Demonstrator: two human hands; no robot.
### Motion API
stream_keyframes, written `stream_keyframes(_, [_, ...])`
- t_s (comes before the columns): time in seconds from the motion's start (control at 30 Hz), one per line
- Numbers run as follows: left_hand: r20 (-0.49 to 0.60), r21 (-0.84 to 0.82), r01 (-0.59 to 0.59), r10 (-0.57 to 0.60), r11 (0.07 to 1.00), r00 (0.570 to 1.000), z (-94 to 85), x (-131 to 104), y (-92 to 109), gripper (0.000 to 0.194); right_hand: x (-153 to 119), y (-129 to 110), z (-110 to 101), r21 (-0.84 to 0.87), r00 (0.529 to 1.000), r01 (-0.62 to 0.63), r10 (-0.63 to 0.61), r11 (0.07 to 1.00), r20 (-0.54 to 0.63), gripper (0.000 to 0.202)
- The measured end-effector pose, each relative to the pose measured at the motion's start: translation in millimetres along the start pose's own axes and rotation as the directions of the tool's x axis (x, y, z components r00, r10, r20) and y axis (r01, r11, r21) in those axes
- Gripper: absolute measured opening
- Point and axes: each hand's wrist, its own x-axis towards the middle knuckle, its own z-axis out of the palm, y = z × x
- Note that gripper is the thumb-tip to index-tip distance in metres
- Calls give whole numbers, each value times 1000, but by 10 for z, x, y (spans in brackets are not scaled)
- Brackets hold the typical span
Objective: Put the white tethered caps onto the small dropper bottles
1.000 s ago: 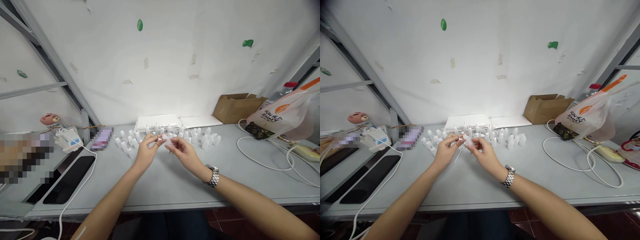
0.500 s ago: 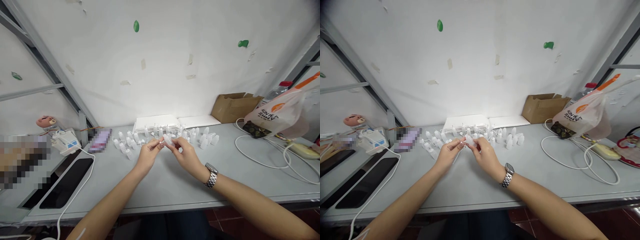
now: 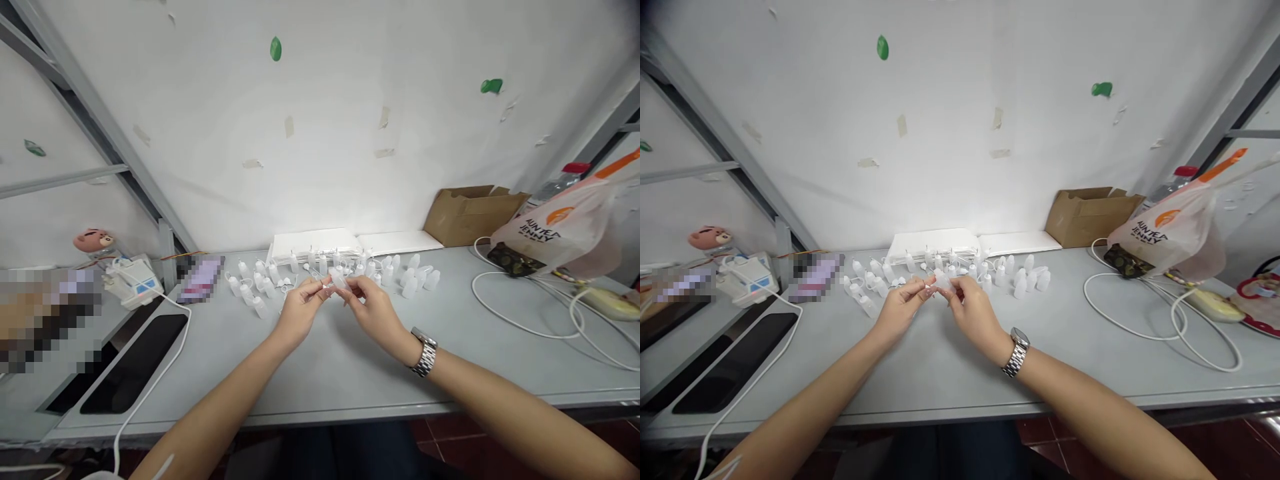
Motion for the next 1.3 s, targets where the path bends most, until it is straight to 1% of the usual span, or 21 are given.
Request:
stream_keyframes(0.1, [36, 9, 20, -21, 1000, 999, 34, -21, 10, 23, 55, -23, -32, 138, 995, -94, 90, 986, 40, 21])
stream_keyframes(0.17, [13, -28, 42, -42, 999, 999, 45, -19, 15, 23, 100, -48, -70, 298, 980, -188, 162, 936, 112, 22])
stream_keyframes(0.2, [-21, -71, 61, -62, 996, 998, 40, -8, 16, 23, 120, -64, -91, 390, 971, -232, 187, 891, 151, 23])
stream_keyframes(0.27, [-103, -212, 102, -126, 972, 987, 6, 31, 13, 25, 146, -103, -126, 560, 953, -297, 205, 774, 222, 23])
stream_keyframes(0.33, [-146, -388, 118, -188, 914, 971, -51, 80, 12, 29, 148, -145, -143, 675, 931, -361, 210, 644, 298, 21])
stream_keyframes(0.37, [-153, -461, 121, -214, 879, 965, -80, 103, 14, 30, 141, -164, -143, 703, 917, -395, 208, 591, 341, 20])
stream_keyframes(0.43, [-152, -559, 124, -248, 820, 957, -125, 132, 31, 29, 117, -189, -128, 714, 885, -457, 197, 530, 421, 19])
stream_keyframes(0.5, [-128, -599, 127, -252, 790, 959, -142, 136, 58, 26, 91, -194, -103, 706, 859, -498, 178, 503, 480, 21])
stream_keyframes(0.57, [-103, -606, 126, -234, 786, 967, -136, 122, 85, 24, 73, -181, -78, 699, 843, -518, 160, 493, 513, 22])
stream_keyframes(0.67, [-80, -598, 129, -219, 791, 972, -117, 98, 105, 22, 67, -153, -53, 690, 835, -528, 155, 494, 528, 23])
stream_keyframes(0.83, [-63, -574, 151, -227, 805, 972, -101, 94, 80, 21, 76, -132, -29, 676, 855, -498, 179, 543, 487, 23])
stream_keyframes(0.93, [-62, -562, 160, -234, 812, 970, -92, 96, 60, 20, 67, -136, -17, 637, 878, -455, 192, 622, 439, 25])
stream_keyframes(1.1, [-36, -552, 184, -244, 814, 969, -93, 95, 51, 20, 56, -168, -44, 473, 921, -337, 182, 814, 344, 26])
stream_keyframes(1.17, [-30, -528, 180, -230, 830, 973, -97, 93, 57, 19, 57, -170, -54, 413, 932, -302, 175, 859, 316, 26])
stream_keyframes(1.3, [-44, -472, 161, -206, 867, 978, -93, 83, 71, 19, 41, -150, -43, 322, 947, -267, 186, 908, 263, 25])
